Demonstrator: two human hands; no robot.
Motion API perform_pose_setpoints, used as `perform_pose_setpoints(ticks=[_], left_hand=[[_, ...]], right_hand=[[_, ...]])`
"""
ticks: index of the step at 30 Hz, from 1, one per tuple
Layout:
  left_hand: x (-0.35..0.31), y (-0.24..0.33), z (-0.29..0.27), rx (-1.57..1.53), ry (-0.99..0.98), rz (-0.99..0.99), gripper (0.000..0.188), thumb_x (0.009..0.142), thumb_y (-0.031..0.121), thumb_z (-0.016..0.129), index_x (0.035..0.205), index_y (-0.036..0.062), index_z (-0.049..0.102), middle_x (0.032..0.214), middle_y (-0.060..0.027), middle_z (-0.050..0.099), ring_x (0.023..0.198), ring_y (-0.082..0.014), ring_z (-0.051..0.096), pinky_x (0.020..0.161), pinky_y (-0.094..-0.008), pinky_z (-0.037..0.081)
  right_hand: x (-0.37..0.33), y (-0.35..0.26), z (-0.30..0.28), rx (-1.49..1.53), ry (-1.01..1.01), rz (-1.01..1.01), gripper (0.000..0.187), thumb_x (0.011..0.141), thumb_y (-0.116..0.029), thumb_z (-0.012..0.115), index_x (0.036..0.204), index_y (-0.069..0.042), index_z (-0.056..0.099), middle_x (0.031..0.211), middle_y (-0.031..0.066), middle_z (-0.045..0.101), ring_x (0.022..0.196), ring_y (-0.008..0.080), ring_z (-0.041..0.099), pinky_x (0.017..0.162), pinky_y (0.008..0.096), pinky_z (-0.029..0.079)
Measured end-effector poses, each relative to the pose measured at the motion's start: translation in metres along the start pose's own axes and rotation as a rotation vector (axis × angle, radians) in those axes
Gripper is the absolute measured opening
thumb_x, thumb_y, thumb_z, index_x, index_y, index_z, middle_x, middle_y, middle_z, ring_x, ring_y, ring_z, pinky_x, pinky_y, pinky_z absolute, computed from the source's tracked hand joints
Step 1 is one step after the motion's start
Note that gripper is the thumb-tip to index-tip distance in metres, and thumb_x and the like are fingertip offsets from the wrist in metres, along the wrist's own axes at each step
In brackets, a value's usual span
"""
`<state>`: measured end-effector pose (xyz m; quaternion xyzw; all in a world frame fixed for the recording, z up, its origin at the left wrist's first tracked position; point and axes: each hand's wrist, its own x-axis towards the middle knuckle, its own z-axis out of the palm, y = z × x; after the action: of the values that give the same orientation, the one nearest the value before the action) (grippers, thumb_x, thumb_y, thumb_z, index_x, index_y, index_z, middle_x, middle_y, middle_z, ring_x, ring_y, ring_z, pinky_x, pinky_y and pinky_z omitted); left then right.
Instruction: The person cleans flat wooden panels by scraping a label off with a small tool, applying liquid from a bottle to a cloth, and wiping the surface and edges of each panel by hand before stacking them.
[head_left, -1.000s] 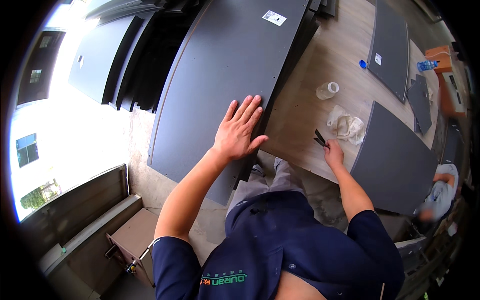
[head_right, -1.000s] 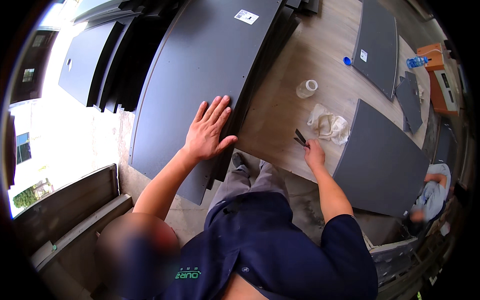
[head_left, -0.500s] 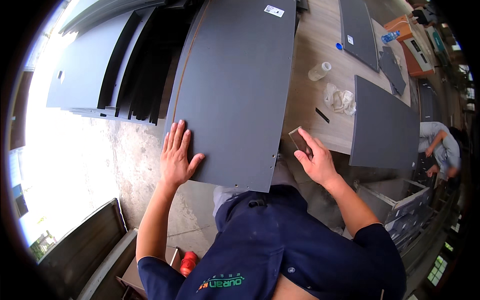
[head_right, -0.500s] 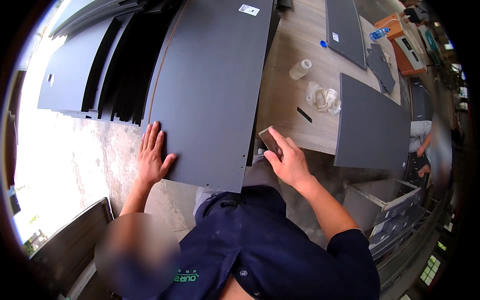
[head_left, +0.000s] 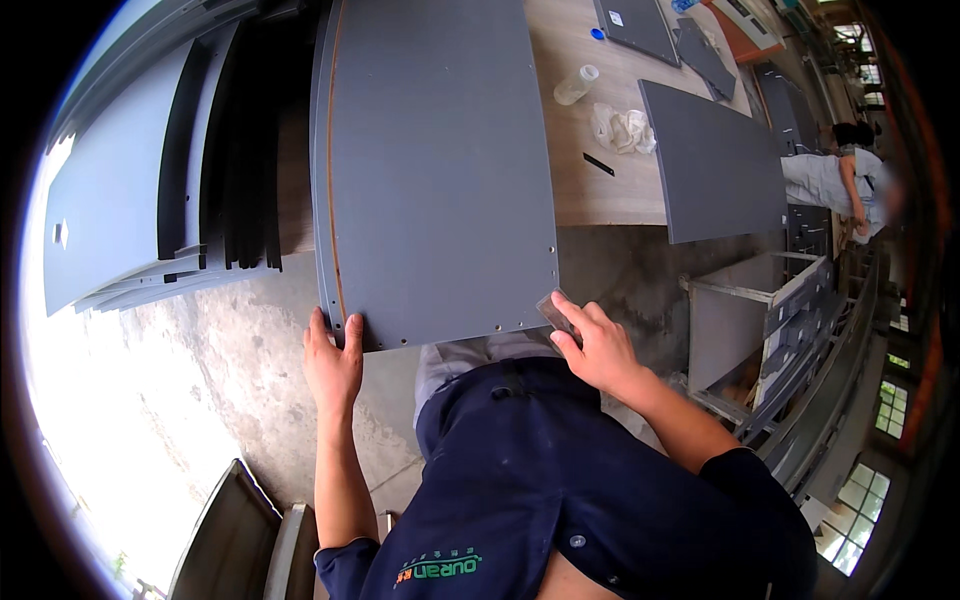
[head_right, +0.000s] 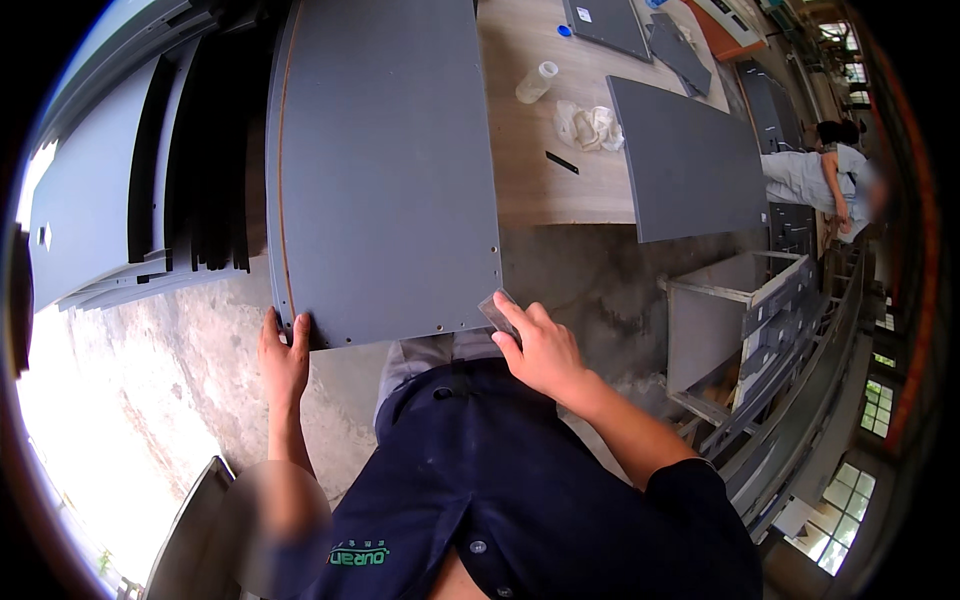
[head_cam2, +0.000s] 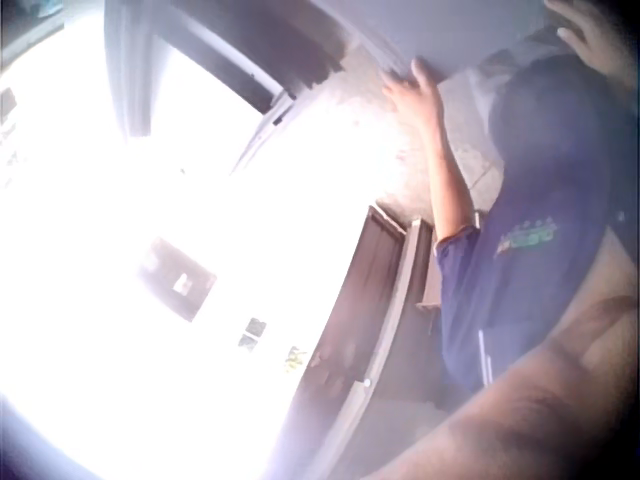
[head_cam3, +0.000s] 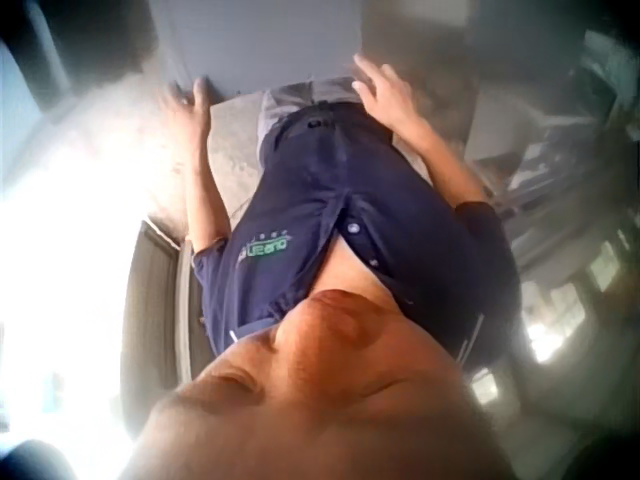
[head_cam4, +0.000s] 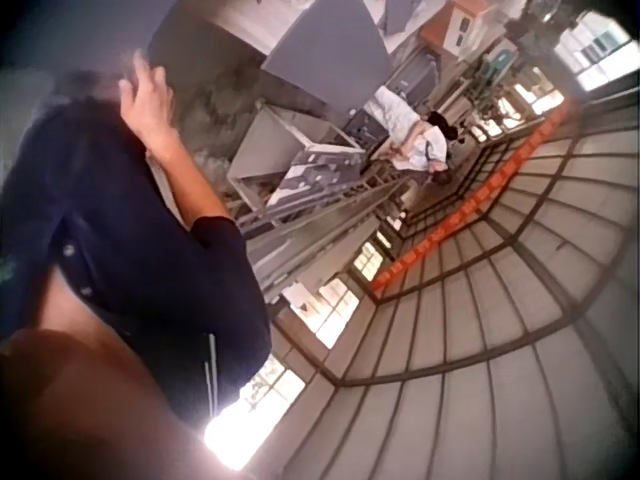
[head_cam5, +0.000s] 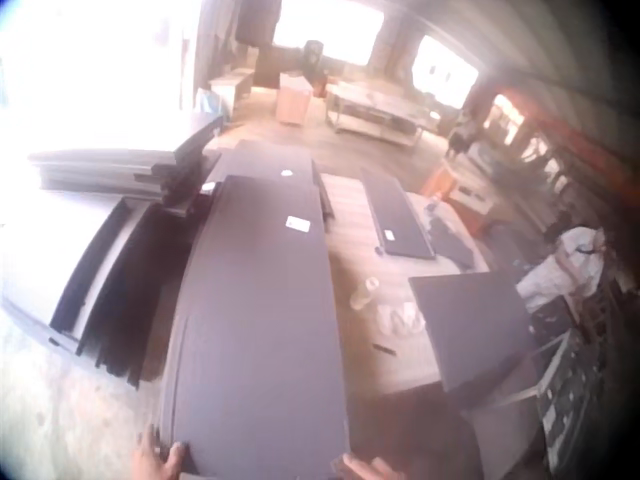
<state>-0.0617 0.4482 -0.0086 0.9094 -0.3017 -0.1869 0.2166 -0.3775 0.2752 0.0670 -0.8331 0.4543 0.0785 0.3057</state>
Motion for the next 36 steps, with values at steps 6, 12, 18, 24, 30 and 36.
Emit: perform_pose_setpoints(ticks=[6,12,18,24,30,36], left_hand=[[-0.004,0.0,0.002,-0.942,-0.139,-0.39,0.071,0.094,0.025,0.068,0.145,-0.0074,0.032,0.074,-0.0091,0.065,0.046,-0.0115,0.054,0.041,-0.0238,0.04],[-0.008,0.012,0.005,-0.966,-0.122,-0.397,0.074,0.095,0.019,0.066,0.15,-0.0046,0.023,0.068,-0.0016,0.059,0.049,-0.0056,0.042,0.042,-0.0228,0.033],[-0.019,0.02,0.005,-0.938,-0.123,-0.431,0.08,0.094,0.02,0.067,0.152,-0.0034,0.017,0.065,-0.0002,0.055,0.048,-0.0065,0.042,0.042,-0.024,0.034],[-0.04,0.008,0.011,-0.9,-0.155,-0.391,0.09,0.092,0.024,0.07,0.153,-0.0038,0.011,0.063,-0.0011,0.053,0.048,-0.0089,0.044,0.043,-0.0249,0.038],[-0.026,0.003,0.005,-0.347,-0.05,-0.228,0.091,0.085,0.029,0.076,0.15,-0.0053,0.023,0.091,-0.0093,0.054,0.083,-0.0195,0.055,0.077,-0.0364,0.049],[0.011,0.017,-0.004,-0.138,0.243,0.208,0.079,0.081,0.025,0.074,0.142,-0.0062,0.036,0.125,-0.0223,0.048,0.118,-0.039,0.046,0.103,-0.0463,0.038]], right_hand=[[-0.004,-0.003,-0.004,-0.002,-0.008,0.018,0.053,0.092,-0.031,0.062,0.142,-0.018,0.05,0.093,0.0143,0.056,0.077,0.0379,0.063,0.069,0.0479,0.053],[-0.009,-0.003,-0.003,-0.001,0.014,0.045,0.053,0.092,-0.032,0.062,0.143,-0.02,0.049,0.095,0.0162,0.057,0.079,0.0399,0.063,0.071,0.049,0.052],[-0.01,-0.005,-0.002,0.0,0.019,0.078,0.055,0.092,-0.033,0.061,0.144,-0.019,0.047,0.096,0.0193,0.057,0.081,0.0426,0.063,0.074,0.0501,0.052],[0.074,-0.01,-0.009,-0.061,0.098,0.093,0.055,0.094,-0.035,0.057,0.144,-0.017,0.046,0.103,0.0216,0.06,0.089,0.0456,0.064,0.082,0.052,0.051],[0.237,-0.023,-0.087,-0.036,0.184,0.15,0.05,0.093,-0.03,0.055,0.138,-0.009,0.053,0.125,0.0163,0.064,0.113,0.0345,0.062,0.096,0.0422,0.05],[0.197,-0.017,-0.062,-0.15,0.143,0.049,0.05,0.092,-0.033,0.055,0.138,-0.011,0.053,0.124,0.0178,0.065,0.115,0.0372,0.061,0.1,0.0438,0.048]])
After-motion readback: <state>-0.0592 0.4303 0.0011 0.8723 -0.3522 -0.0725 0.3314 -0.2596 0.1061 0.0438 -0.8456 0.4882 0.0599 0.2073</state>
